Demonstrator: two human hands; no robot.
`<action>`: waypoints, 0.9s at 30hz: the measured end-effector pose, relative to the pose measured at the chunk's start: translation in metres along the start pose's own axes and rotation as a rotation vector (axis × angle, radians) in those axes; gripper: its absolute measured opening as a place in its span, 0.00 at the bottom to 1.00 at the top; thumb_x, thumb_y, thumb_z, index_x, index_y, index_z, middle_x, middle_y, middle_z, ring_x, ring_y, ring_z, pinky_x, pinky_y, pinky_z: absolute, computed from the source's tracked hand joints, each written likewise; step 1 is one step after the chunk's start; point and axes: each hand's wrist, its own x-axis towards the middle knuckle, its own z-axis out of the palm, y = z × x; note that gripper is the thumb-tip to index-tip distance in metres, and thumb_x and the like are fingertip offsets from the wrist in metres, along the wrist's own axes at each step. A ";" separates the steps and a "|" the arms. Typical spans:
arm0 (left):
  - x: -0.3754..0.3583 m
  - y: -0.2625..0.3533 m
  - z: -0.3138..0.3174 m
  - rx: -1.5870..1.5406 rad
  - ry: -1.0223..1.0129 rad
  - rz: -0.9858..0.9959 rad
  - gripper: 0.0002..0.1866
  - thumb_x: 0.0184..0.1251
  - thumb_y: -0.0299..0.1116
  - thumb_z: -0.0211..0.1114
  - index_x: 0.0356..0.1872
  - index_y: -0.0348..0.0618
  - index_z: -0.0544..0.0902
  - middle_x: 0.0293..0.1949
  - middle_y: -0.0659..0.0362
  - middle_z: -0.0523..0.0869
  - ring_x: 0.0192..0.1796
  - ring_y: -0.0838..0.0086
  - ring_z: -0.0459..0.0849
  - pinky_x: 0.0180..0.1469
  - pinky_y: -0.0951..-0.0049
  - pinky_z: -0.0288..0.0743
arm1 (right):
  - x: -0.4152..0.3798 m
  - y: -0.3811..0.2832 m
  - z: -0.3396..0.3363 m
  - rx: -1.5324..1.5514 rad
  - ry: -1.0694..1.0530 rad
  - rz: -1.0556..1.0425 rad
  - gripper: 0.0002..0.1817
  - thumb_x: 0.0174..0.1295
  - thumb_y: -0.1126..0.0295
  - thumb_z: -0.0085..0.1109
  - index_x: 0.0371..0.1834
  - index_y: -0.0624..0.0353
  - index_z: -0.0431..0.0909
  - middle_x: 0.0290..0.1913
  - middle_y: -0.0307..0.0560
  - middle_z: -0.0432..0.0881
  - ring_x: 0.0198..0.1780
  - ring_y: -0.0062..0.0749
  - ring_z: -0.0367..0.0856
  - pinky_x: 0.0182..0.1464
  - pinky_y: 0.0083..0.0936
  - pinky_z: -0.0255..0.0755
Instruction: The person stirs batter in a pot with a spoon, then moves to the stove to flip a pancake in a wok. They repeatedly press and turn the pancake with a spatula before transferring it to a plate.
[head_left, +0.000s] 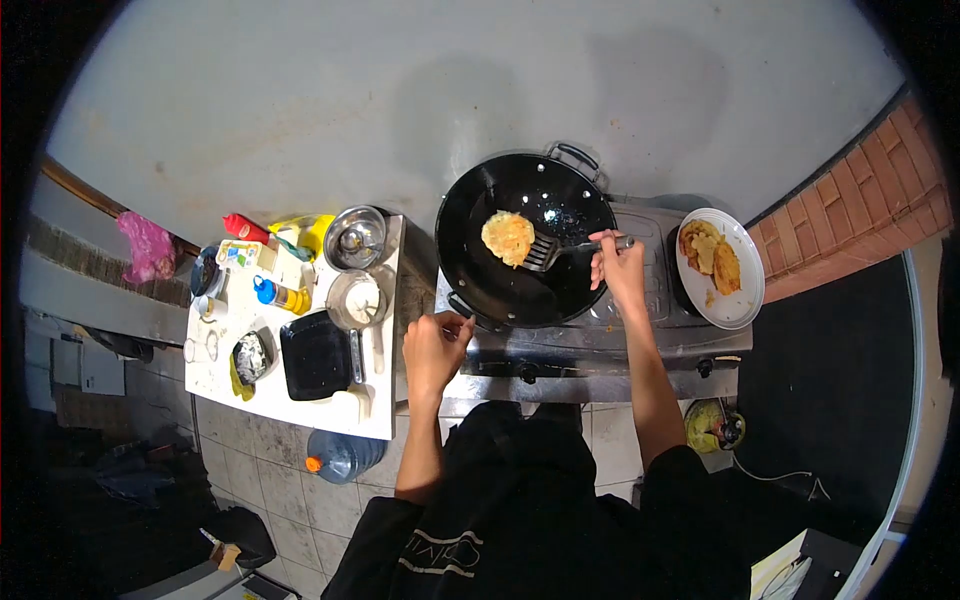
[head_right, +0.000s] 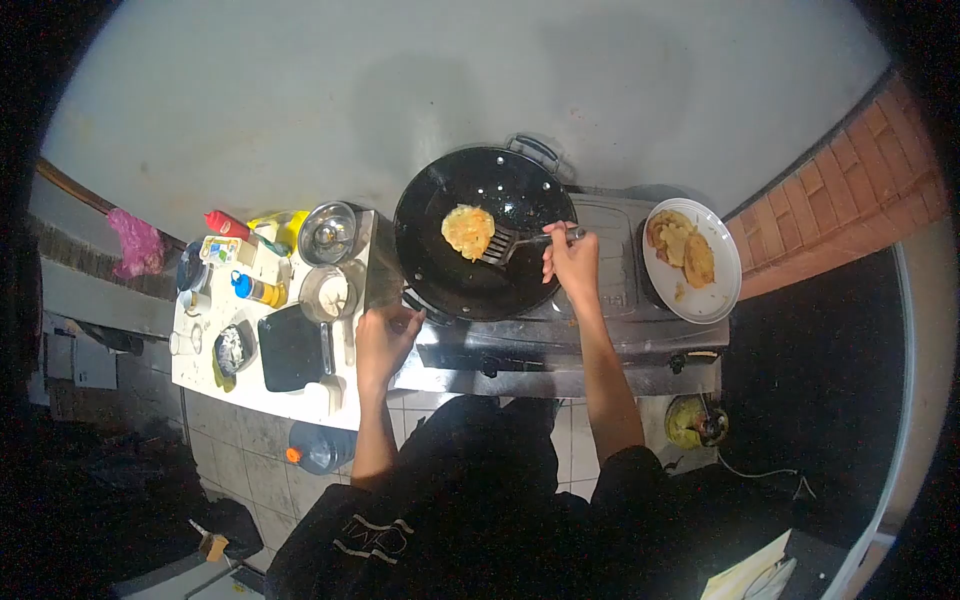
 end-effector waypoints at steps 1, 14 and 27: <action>0.000 -0.001 0.001 0.000 -0.001 0.002 0.12 0.58 0.40 0.71 0.29 0.41 0.89 0.24 0.52 0.87 0.28 0.60 0.87 0.34 0.64 0.79 | -0.001 -0.001 -0.002 0.000 0.002 -0.001 0.15 0.73 0.67 0.49 0.37 0.69 0.79 0.16 0.43 0.74 0.12 0.23 0.73 0.11 0.22 0.69; -0.003 -0.007 0.001 -0.023 0.004 0.018 0.12 0.59 0.40 0.71 0.29 0.41 0.89 0.22 0.53 0.86 0.26 0.61 0.86 0.32 0.63 0.77 | -0.013 -0.027 -0.001 -0.142 0.019 -0.059 0.15 0.73 0.64 0.50 0.37 0.66 0.80 0.16 0.41 0.74 0.12 0.20 0.72 0.11 0.21 0.66; -0.010 -0.005 -0.001 -0.047 0.022 0.009 0.13 0.61 0.42 0.70 0.28 0.40 0.88 0.22 0.53 0.86 0.25 0.60 0.86 0.31 0.63 0.76 | 0.026 -0.115 0.089 -0.693 -0.088 -0.578 0.15 0.60 0.68 0.58 0.24 0.73 0.76 0.20 0.67 0.75 0.30 0.66 0.78 0.33 0.45 0.71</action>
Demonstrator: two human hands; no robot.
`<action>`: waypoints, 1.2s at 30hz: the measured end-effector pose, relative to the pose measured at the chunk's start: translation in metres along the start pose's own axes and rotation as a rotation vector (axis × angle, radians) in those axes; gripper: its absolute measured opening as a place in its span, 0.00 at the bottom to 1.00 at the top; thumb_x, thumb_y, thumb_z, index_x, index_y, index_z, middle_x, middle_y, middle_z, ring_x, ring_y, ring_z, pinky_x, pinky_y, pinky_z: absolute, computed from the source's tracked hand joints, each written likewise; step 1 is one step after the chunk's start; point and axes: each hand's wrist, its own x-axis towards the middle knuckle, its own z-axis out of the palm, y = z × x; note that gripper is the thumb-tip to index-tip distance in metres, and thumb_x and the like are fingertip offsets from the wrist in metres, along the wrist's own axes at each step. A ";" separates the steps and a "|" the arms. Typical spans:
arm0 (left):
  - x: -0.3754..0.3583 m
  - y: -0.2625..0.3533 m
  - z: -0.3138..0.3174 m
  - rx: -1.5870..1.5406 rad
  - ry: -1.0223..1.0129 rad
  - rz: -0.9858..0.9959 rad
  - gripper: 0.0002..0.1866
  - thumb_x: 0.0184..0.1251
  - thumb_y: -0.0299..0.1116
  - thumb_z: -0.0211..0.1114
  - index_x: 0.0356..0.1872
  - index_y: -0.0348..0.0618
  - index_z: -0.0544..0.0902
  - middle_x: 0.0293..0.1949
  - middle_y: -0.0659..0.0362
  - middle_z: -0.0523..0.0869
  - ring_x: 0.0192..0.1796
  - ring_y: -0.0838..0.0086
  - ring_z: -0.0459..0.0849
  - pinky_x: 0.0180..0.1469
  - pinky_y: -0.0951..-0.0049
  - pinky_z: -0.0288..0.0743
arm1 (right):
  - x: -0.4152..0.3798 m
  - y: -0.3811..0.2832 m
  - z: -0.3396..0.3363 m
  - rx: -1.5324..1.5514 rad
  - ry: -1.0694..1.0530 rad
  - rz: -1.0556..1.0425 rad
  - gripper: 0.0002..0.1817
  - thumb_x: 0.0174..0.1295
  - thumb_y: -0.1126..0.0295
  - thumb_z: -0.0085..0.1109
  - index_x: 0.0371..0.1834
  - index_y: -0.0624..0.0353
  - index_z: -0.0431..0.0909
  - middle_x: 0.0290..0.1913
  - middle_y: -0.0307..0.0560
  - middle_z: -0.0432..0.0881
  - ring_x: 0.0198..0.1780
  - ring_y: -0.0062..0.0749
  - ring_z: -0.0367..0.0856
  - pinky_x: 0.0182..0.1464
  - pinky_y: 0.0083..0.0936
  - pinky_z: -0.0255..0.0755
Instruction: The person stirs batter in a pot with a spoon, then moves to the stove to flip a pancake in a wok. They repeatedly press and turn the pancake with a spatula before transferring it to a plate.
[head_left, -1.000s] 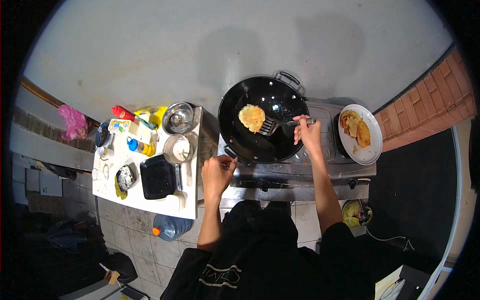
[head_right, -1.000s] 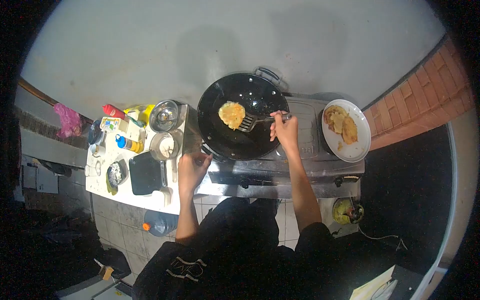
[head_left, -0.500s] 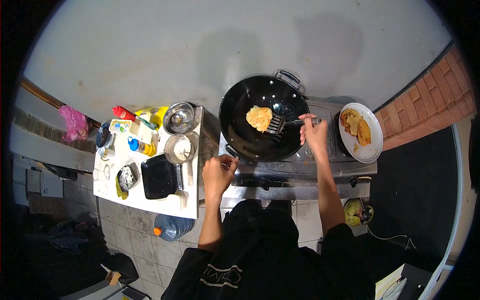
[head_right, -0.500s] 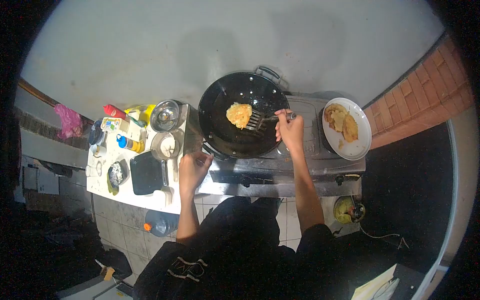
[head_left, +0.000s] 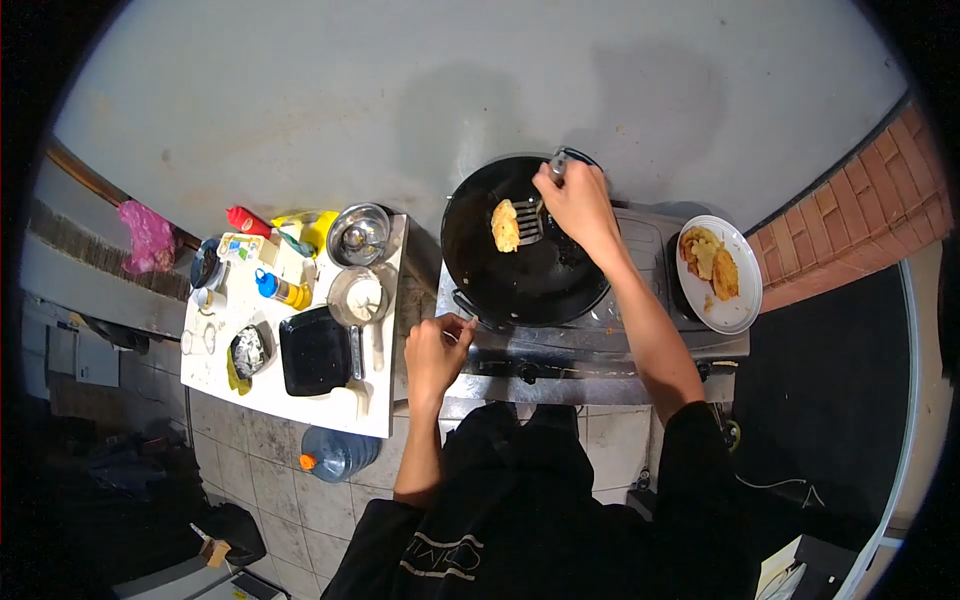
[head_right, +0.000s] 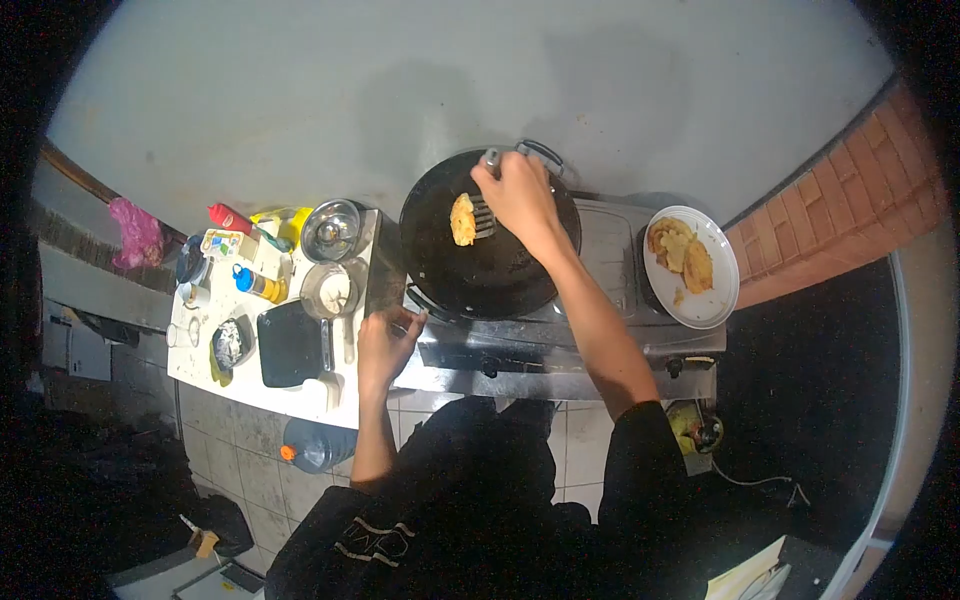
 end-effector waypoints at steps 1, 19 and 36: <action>-0.001 -0.001 -0.001 -0.001 0.007 -0.004 0.13 0.61 0.42 0.70 0.28 0.40 0.88 0.22 0.53 0.86 0.25 0.60 0.86 0.31 0.63 0.76 | 0.005 -0.005 0.006 0.002 -0.016 0.004 0.16 0.60 0.68 0.58 0.22 0.73 0.76 0.20 0.67 0.75 0.29 0.65 0.77 0.32 0.45 0.71; 0.002 0.000 -0.005 -0.030 0.005 -0.024 0.12 0.61 0.40 0.70 0.30 0.40 0.88 0.23 0.52 0.86 0.25 0.60 0.85 0.32 0.63 0.76 | -0.056 0.094 -0.001 0.084 0.176 0.326 0.19 0.58 0.67 0.58 0.18 0.75 0.72 0.16 0.64 0.73 0.20 0.49 0.79 0.27 0.40 0.65; 0.005 0.002 0.006 0.000 -0.003 0.008 0.13 0.62 0.42 0.69 0.30 0.42 0.87 0.26 0.56 0.87 0.25 0.62 0.85 0.33 0.62 0.76 | -0.100 0.077 0.000 0.164 0.474 0.338 0.15 0.61 0.70 0.55 0.19 0.68 0.77 0.13 0.49 0.73 0.17 0.27 0.72 0.25 0.33 0.63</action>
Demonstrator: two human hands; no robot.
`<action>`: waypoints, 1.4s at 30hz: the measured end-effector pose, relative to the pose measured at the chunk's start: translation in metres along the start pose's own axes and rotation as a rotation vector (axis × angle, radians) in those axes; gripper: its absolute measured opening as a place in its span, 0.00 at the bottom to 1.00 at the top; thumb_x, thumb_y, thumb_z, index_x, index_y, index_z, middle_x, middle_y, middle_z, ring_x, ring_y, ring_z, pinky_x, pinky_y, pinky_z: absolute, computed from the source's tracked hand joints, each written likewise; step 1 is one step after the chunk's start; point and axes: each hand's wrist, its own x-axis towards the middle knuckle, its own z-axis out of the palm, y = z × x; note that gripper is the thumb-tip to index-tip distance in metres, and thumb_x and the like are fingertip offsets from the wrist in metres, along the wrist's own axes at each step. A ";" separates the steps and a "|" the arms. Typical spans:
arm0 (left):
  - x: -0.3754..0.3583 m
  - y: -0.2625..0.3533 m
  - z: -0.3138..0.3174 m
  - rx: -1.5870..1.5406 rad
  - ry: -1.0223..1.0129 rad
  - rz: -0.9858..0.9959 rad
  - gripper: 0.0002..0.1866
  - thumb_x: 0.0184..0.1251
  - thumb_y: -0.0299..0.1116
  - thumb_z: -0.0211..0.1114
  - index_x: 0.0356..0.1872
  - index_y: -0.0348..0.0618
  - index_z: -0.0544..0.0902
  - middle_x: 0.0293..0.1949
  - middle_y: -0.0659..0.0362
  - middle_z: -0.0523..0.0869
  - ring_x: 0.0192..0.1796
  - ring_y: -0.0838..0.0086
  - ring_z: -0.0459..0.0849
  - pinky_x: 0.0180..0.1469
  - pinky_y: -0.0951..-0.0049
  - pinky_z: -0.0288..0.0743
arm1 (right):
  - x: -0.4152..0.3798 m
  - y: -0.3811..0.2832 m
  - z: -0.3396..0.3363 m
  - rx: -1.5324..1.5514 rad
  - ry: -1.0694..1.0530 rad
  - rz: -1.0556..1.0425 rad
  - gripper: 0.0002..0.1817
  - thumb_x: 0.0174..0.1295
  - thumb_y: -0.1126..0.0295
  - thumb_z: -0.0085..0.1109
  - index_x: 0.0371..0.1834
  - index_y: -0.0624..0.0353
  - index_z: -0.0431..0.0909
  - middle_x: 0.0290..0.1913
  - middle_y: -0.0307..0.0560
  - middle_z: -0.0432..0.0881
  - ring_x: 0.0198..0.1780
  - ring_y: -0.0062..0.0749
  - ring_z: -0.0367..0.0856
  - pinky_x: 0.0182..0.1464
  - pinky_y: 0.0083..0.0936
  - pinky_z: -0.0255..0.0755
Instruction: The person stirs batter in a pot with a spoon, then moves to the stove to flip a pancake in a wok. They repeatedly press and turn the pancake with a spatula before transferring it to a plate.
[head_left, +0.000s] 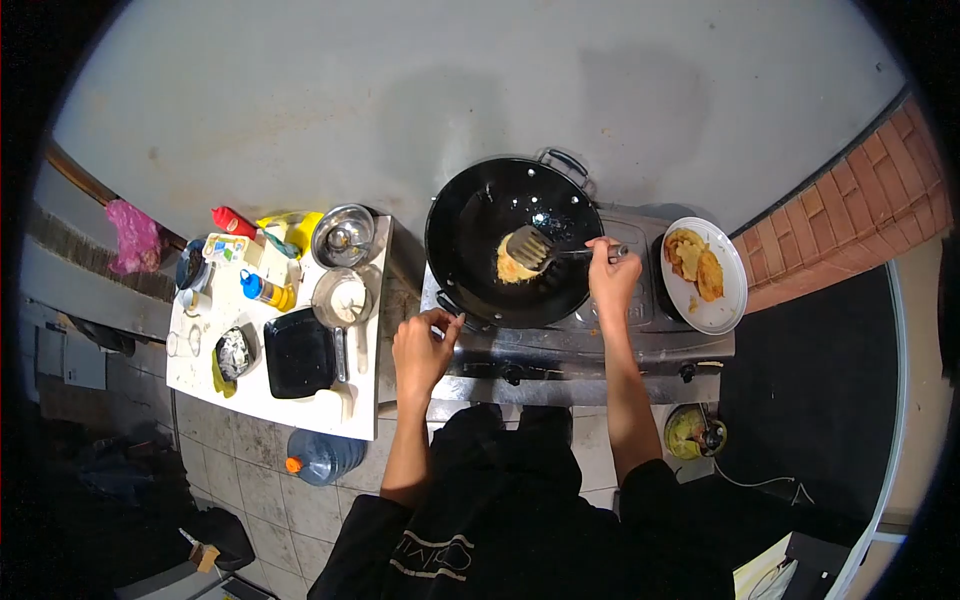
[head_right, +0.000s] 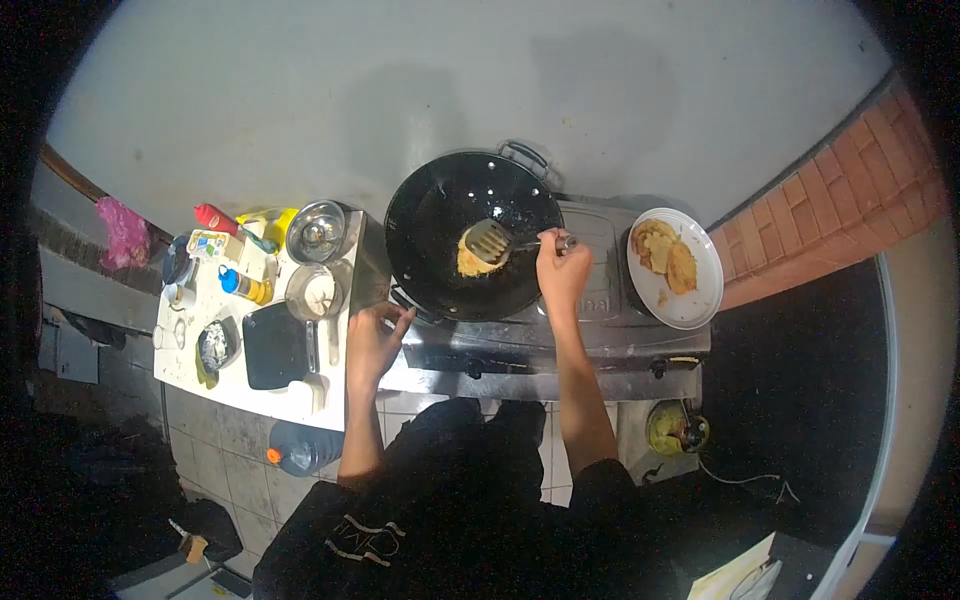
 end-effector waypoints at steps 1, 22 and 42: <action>0.000 0.005 -0.002 -0.010 -0.033 -0.029 0.13 0.61 0.39 0.70 0.30 0.39 0.87 0.27 0.54 0.88 0.27 0.63 0.85 0.34 0.64 0.75 | 0.000 0.002 0.000 0.002 0.002 0.001 0.15 0.61 0.70 0.55 0.19 0.68 0.77 0.13 0.49 0.73 0.17 0.27 0.72 0.25 0.33 0.63; 0.009 -0.003 0.003 0.004 -0.017 0.019 0.12 0.50 0.34 0.78 0.25 0.38 0.86 0.23 0.52 0.86 0.26 0.67 0.84 0.34 0.67 0.74 | -0.015 -0.011 -0.001 0.080 -0.404 0.311 0.12 0.63 0.70 0.51 0.29 0.67 0.82 0.14 0.44 0.75 0.13 0.24 0.73 0.17 0.26 0.67; 0.009 -0.002 0.002 -0.045 0.019 0.064 0.12 0.49 0.34 0.79 0.24 0.38 0.86 0.17 0.57 0.78 0.19 0.72 0.74 0.25 0.70 0.65 | -0.025 -0.009 0.007 -0.077 -0.233 0.168 0.13 0.56 0.68 0.53 0.22 0.68 0.78 0.18 0.59 0.76 0.21 0.44 0.78 0.29 0.36 0.67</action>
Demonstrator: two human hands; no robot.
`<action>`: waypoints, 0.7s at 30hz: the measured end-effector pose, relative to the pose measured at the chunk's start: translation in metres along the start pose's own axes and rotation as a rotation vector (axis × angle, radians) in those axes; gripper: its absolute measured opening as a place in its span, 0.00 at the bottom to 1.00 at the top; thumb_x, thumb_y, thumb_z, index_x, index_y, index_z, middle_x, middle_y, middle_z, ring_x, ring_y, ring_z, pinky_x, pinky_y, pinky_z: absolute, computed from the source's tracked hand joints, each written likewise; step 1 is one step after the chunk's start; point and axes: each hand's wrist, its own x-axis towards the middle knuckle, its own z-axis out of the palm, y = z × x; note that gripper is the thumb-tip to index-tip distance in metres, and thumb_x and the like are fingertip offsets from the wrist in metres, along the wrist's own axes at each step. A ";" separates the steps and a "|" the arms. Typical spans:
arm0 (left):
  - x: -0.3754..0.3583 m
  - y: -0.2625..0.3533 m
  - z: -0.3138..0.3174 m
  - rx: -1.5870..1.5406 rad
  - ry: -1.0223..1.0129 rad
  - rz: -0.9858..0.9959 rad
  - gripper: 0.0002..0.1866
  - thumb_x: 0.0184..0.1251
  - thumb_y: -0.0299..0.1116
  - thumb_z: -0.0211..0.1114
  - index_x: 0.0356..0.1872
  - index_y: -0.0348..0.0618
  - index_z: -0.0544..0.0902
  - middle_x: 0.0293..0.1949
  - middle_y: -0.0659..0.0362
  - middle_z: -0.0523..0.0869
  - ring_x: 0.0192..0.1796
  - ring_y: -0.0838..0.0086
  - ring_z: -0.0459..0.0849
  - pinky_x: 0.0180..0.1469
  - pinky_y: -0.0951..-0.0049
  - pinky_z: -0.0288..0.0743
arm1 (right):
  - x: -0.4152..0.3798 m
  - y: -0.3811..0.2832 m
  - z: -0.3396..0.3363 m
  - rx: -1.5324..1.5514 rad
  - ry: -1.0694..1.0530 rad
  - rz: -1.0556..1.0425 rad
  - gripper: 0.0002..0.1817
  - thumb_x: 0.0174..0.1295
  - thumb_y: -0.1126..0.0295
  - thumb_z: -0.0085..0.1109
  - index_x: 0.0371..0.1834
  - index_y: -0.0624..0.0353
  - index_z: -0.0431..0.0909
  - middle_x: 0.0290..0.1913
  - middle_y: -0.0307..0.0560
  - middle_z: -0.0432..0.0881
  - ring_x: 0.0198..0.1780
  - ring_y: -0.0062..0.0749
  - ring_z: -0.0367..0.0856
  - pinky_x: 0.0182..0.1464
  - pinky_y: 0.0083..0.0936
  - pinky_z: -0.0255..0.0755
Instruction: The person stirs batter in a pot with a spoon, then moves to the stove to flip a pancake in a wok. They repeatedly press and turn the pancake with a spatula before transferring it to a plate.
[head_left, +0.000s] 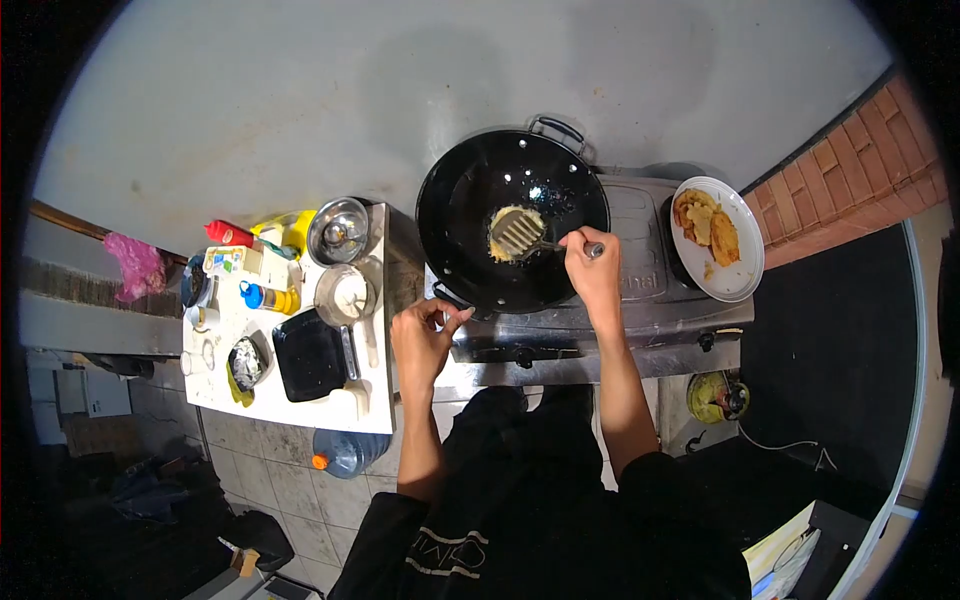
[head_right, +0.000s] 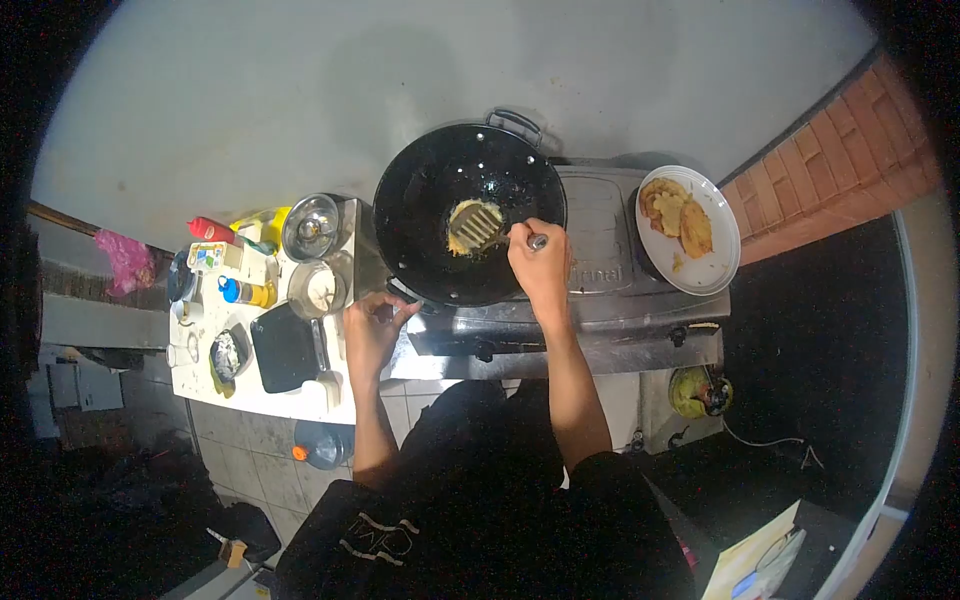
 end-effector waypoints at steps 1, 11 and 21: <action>0.000 -0.002 0.001 -0.016 0.004 0.005 0.11 0.48 0.34 0.79 0.24 0.38 0.86 0.17 0.57 0.78 0.19 0.73 0.74 0.24 0.70 0.65 | -0.001 -0.002 -0.001 -0.032 -0.002 0.016 0.13 0.56 0.68 0.53 0.22 0.68 0.78 0.20 0.60 0.77 0.23 0.46 0.79 0.31 0.37 0.68; -0.001 0.001 0.000 -0.033 0.020 0.050 0.11 0.51 0.33 0.78 0.25 0.37 0.86 0.18 0.56 0.80 0.19 0.74 0.75 0.24 0.72 0.66 | -0.004 0.016 -0.001 0.104 0.094 -0.287 0.05 0.55 0.77 0.58 0.29 0.63 0.84 0.27 0.49 0.82 0.31 0.39 0.83 0.36 0.33 0.73; -0.002 0.000 -0.002 0.072 -0.014 0.021 0.13 0.52 0.35 0.78 0.26 0.36 0.85 0.19 0.55 0.83 0.22 0.73 0.79 0.28 0.71 0.71 | 0.010 0.010 -0.004 0.393 -0.101 -0.055 0.16 0.67 0.69 0.55 0.23 0.67 0.80 0.14 0.38 0.75 0.12 0.18 0.72 0.14 0.18 0.63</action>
